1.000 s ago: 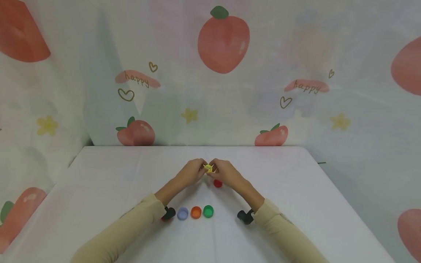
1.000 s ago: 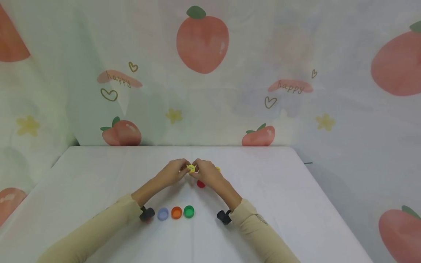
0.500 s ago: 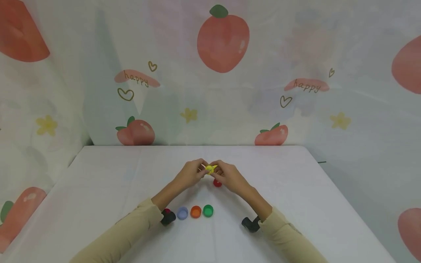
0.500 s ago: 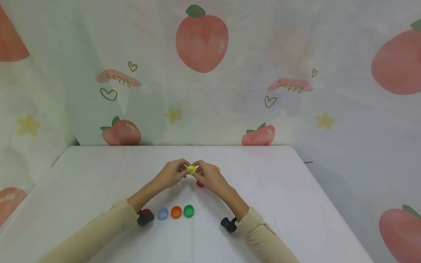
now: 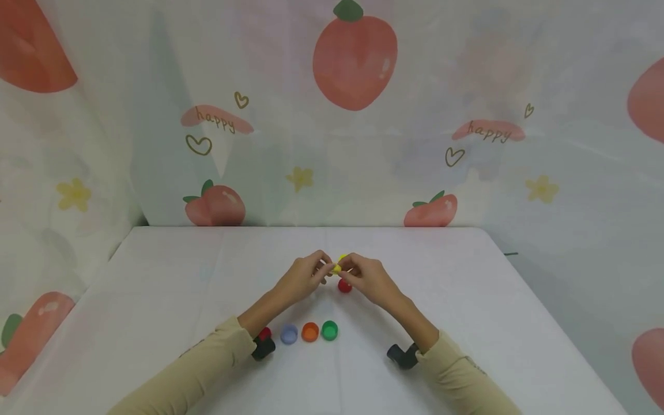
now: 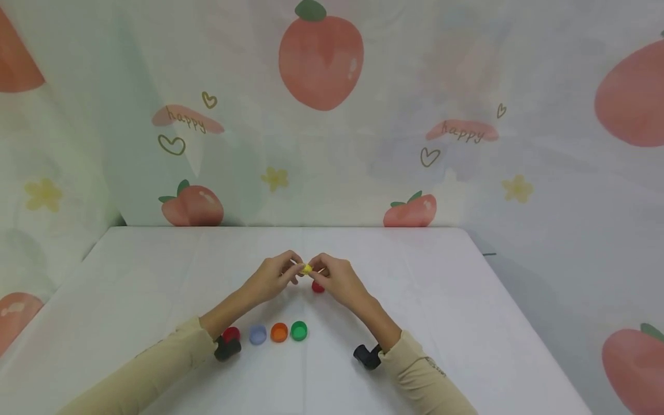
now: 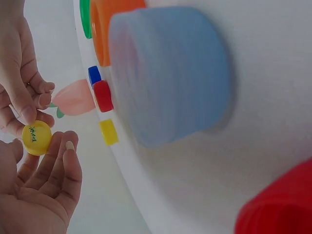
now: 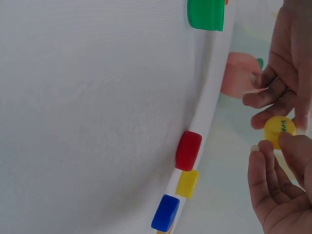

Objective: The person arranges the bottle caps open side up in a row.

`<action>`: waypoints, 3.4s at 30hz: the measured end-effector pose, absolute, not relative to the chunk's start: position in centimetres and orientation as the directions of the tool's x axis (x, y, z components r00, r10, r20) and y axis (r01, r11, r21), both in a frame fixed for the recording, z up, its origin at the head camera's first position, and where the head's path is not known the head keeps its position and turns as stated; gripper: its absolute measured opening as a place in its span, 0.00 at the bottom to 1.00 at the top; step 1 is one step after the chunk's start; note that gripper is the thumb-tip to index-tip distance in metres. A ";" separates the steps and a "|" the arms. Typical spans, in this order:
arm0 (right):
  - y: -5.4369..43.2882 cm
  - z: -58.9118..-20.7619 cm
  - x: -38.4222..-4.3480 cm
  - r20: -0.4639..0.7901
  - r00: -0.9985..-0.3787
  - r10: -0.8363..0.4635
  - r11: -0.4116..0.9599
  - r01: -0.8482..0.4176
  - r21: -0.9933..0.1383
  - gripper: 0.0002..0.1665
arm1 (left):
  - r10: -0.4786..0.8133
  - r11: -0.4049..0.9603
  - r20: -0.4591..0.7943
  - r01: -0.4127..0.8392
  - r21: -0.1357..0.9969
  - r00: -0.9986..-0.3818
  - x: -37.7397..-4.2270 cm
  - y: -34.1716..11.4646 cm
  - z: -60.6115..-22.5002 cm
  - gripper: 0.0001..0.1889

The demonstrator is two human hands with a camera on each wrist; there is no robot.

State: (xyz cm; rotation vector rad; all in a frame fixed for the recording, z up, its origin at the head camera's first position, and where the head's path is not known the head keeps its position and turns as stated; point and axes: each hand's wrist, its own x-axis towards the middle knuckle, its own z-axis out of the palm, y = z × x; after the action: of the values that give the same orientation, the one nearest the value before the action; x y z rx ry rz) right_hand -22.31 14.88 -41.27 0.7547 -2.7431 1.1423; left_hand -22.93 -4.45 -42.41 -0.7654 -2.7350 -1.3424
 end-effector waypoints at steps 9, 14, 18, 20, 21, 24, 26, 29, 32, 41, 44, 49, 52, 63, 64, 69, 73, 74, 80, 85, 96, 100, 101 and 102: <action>15.3 -41.3 -21.8 0.242 -0.862 -0.446 0.571 -0.482 -0.665 0.09 | 0.447 0.454 0.250 0.459 0.764 -0.859 -22.4 -4.8 -42.7 0.11; 15.8 -41.3 -21.4 0.248 -0.849 -0.466 0.571 -0.503 -0.649 0.14 | 0.450 0.482 0.202 0.427 0.765 -0.870 -21.9 -4.6 -42.6 0.17; 16.2 -40.9 -20.9 0.246 -0.843 -0.478 0.583 -0.514 -0.629 0.19 | 0.437 0.481 0.181 0.399 0.781 -0.881 -21.5 -4.3 -42.4 0.15; 16.4 -40.7 -20.7 0.235 -0.842 -0.486 0.592 -0.515 -0.620 0.21 | 0.435 0.467 0.179 0.391 0.793 -0.882 -21.3 -4.1 -42.3 0.14; 16.5 -40.6 -20.6 0.229 -0.838 -0.495 0.593 -0.518 -0.616 0.22 | 0.434 0.462 0.176 0.386 0.798 -0.884 -21.2 -4.0 -42.3 0.14; 16.9 -40.5 -20.2 0.200 -0.831 -0.519 0.600 -0.521 -0.607 0.23 | 0.439 0.454 0.163 0.374 0.809 -0.884 -20.8 -3.7 -42.2 0.13; 17.1 -40.4 -20.0 0.178 -0.824 -0.538 0.599 -0.522 -0.607 0.22 | 0.447 0.459 0.150 0.370 0.808 -0.882 -20.5 -3.6 -42.2 0.14; 17.3 -40.4 -19.6 0.143 -0.816 -0.559 0.600 -0.518 -0.610 0.22 | 0.471 0.463 0.139 0.378 0.802 -0.871 -20.1 -3.4 -42.2 0.14; 17.6 -40.4 -19.2 0.113 -0.812 -0.572 0.607 -0.512 -0.607 0.22 | 0.496 0.468 0.129 0.390 0.793 -0.858 -19.7 -3.4 -42.3 0.13; 17.6 -40.7 -18.5 0.019 -0.809 -0.587 0.654 -0.488 -0.578 0.22 | 0.542 0.496 0.091 0.405 0.768 -0.836 -19.2 -3.6 -42.5 0.11; 17.6 -41.0 -18.4 -0.002 -0.804 -0.595 0.663 -0.490 -0.566 0.20 | 0.563 0.524 0.072 0.423 0.739 -0.823 -19.2 -3.5 -42.8 0.11; 17.4 -41.5 -18.3 -0.036 -0.781 -0.624 0.668 -0.509 -0.543 0.16 | 0.626 0.556 0.041 0.482 0.678 -0.779 -19.1 -3.3 -43.2 0.11; 17.3 -41.7 -18.3 -0.051 -0.768 -0.639 0.662 -0.514 -0.546 0.14 | 0.651 0.560 0.035 0.511 0.652 -0.758 -19.0 -3.3 -43.3 0.11; 16.7 -42.1 -17.9 -0.164 -0.777 -0.607 0.697 -0.422 -0.579 0.14 | 0.704 0.553 0.001 0.550 0.627 -0.710 -18.6 -3.2 -43.4 0.12; 16.7 -42.2 -17.8 -0.171 -0.777 -0.605 0.698 -0.415 -0.583 0.14 | 0.703 0.556 -0.006 0.544 0.628 -0.712 -18.6 -3.2 -43.4 0.12; 16.6 -42.5 -17.8 -0.184 -0.775 -0.604 0.701 -0.408 -0.584 0.15 | 0.690 0.583 -0.051 0.512 0.631 -0.722 -18.4 -3.2 -43.6 0.13; 16.6 -42.7 -17.7 -0.180 -0.772 -0.609 0.700 -0.417 -0.581 0.16 | 0.687 0.593 -0.072 0.501 0.631 -0.723 -18.5 -3.1 -43.8 0.13; 16.6 -42.7 -17.6 -0.183 -0.773 -0.608 0.702 -0.415 -0.579 0.16 | 0.689 0.594 -0.074 0.502 0.629 -0.721 -18.6 -3.1 -43.9 0.13; 16.7 -42.9 -17.4 -0.207 -0.773 -0.600 0.710 -0.395 -0.583 0.18 | 0.700 0.597 -0.076 0.525 0.607 -0.710 -18.6 -3.0 -44.1 0.13; 17.0 -42.8 -17.3 -0.204 -0.762 -0.614 0.698 -0.404 -0.591 0.20 | 0.694 0.602 -0.082 0.515 0.610 -0.715 -18.5 -2.9 -43.6 0.12; 17.6 -41.7 -17.6 -0.168 -0.756 -0.633 0.692 -0.455 -0.561 0.23 | 0.636 0.651 0.001 0.537 0.537 -0.772 -18.8 -2.5 -42.1 0.15; 17.7 -41.1 -18.1 -0.111 -0.815 -0.569 0.728 -0.436 -0.529 0.18 | 0.558 0.675 0.067 0.500 0.543 -0.827 -19.3 -2.6 -41.2 0.18; 17.8 -41.0 -18.3 -0.090 -0.828 -0.554 0.733 -0.434 -0.524 0.17 | 0.546 0.675 0.084 0.497 0.546 -0.834 -19.5 -2.7 -41.0 0.19; 17.8 -40.9 -18.6 -0.071 -0.839 -0.540 0.737 -0.431 -0.520 0.16 | 0.537 0.674 0.100 0.497 0.547 -0.838 -19.7 -2.7 -40.9 0.19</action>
State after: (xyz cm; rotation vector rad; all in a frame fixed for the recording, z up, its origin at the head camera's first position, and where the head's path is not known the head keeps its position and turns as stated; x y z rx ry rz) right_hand -18.56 17.77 -40.85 0.8856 -3.1288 0.8457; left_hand -19.69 -2.75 -40.90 -0.9087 -2.9369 -0.9263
